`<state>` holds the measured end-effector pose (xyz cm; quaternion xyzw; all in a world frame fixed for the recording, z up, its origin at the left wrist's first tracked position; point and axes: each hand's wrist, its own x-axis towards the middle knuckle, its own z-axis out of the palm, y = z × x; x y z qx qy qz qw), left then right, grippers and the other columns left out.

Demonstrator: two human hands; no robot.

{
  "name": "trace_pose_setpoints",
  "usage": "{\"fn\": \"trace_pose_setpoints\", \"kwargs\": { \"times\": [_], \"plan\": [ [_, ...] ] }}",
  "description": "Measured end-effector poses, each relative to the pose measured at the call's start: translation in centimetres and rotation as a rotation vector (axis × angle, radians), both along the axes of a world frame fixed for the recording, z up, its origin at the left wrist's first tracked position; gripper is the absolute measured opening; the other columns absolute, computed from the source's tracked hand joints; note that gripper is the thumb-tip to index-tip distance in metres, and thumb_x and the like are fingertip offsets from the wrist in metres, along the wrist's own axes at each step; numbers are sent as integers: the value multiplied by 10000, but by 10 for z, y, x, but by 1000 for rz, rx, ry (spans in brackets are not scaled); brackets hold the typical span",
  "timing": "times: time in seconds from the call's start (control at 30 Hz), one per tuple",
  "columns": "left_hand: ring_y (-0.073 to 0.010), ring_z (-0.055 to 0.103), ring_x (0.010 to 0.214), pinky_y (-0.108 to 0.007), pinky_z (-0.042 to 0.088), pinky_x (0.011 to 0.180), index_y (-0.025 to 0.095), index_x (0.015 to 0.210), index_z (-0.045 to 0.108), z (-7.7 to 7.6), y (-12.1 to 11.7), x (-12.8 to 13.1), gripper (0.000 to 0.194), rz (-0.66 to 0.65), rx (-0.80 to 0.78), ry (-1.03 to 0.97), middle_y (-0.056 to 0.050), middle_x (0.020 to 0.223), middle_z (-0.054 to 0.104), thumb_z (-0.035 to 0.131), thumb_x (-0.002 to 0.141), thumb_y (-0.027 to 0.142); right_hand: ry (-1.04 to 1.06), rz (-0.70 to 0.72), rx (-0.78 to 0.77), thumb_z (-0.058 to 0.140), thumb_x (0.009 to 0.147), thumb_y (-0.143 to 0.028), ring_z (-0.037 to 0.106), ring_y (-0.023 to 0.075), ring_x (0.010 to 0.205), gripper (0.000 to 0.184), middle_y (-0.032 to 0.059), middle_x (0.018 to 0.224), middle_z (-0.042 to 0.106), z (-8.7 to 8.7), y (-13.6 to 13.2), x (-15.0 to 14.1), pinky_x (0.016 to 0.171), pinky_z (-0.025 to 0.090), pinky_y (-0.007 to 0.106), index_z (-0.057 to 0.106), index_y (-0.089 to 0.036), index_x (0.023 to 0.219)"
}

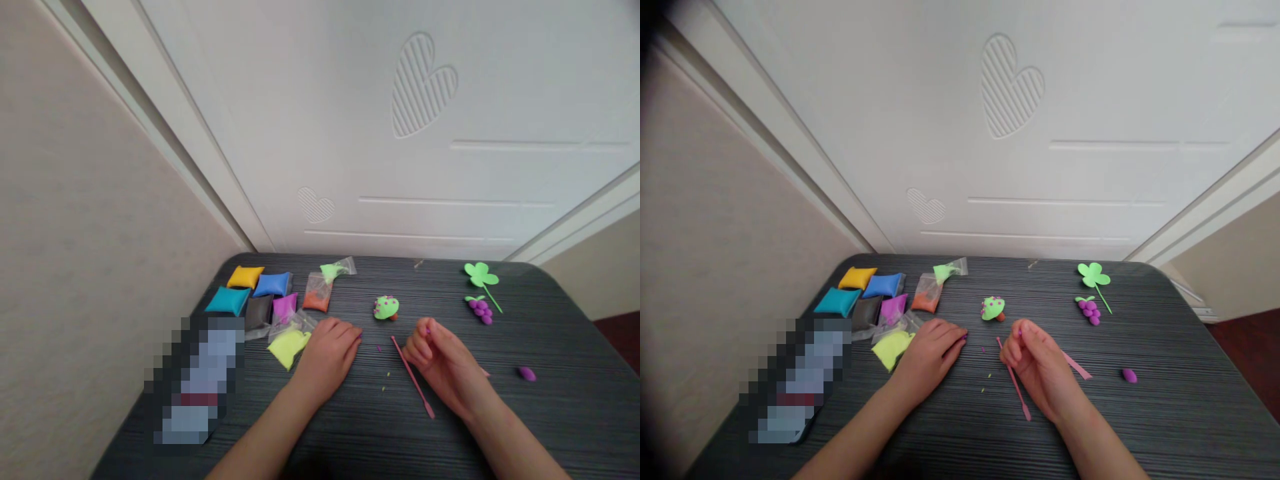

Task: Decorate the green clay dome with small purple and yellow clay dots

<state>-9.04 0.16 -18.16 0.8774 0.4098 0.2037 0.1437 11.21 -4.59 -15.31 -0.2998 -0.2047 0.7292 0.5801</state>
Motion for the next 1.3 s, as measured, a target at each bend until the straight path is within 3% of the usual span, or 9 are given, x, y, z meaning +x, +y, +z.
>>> {"fn": "trace_pose_setpoints", "kwargs": {
  "times": [0.57,0.93,1.3],
  "plan": [
    [-190,532,857,-370,443,785,208,978,602,1,0,1,190,5,34,-18,-37,885,648,456,856,209,-19,37,68,481,872,-307,498,63,545,225,-41,630,510,-4,0,-5,543,441,219,539,-120,760],
    [-189,539,845,-368,456,770,215,958,603,1,0,1,178,10,59,-22,-35,866,643,467,846,188,-58,18,22,454,882,-293,394,87,530,243,-13,545,458,-4,0,-6,553,292,246,520,-146,699],
    [-190,530,840,-364,451,773,217,925,612,-2,0,1,164,24,61,-40,-36,847,623,475,841,186,-78,-4,-5,520,838,-341,379,91,530,205,-20,532,453,-8,1,-2,553,291,242,534,-173,723]
  ]
}}
